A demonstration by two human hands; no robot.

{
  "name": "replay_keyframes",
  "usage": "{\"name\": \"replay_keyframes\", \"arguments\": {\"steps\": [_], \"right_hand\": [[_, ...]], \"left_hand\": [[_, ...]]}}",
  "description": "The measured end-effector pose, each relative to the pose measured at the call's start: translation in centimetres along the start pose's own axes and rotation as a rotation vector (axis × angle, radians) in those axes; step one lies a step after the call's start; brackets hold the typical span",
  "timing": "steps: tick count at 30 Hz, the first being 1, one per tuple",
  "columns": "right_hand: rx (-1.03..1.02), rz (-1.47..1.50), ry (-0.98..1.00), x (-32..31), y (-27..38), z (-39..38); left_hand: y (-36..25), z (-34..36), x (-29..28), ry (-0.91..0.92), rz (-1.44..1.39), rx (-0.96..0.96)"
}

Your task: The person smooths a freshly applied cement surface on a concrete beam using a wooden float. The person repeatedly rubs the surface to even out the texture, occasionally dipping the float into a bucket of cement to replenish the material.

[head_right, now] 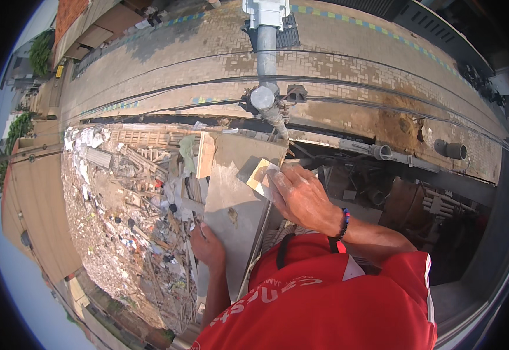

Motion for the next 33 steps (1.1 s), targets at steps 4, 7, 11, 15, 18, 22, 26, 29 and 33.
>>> {"name": "replay_keyframes", "arguments": {"steps": [4, 7, 11, 15, 18, 22, 26, 29, 33], "right_hand": [[0.150, -0.134, -0.093, 0.3, -4.0, 2.0], [0.045, -0.128, 0.027, 3.8, -1.7, -0.4], [-0.011, -0.004, 0.055, 2.2, 0.4, -1.3], [0.142, -0.117, -0.056, 0.1, -2.9, 3.0], [0.038, -0.157, 0.035, 4.4, -1.1, 0.5], [-0.218, -0.087, 0.114, 4.9, 2.9, -2.1], [0.052, -0.174, -0.050, 1.7, -1.6, 3.2], [0.046, -0.152, 0.050, 4.6, -1.1, 1.3], [-0.114, -0.079, 0.095, 4.9, 1.4, -1.4]], "left_hand": [[-0.4, 0.3, 0.1, -0.003, -0.040, 0.045], [-0.6, 0.4, 0.0, -0.026, -0.047, 0.068], [0.1, 0.1, 0.3, -0.016, -0.036, 0.053], [-0.2, 0.3, 0.2, -0.006, -0.046, 0.071], [-0.3, 0.3, 0.2, -0.026, -0.036, 0.075], [-0.2, 0.2, 0.1, -0.017, -0.017, 0.061], [-0.9, 0.4, -0.3, 0.018, -0.004, 0.014], [-0.5, 0.4, 0.1, 0.056, 0.017, -0.021], [0.3, 0.3, 0.5, 0.048, 0.005, -0.020]]}}
Point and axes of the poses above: each hand's wrist, its own z-axis towards the middle knuckle, its own x-axis out of the palm, y = z × x, the point moved 8 cm from there along z, towards the middle knuckle, and after that the axes turned 10 degrees about x, right-handed, at the moved point
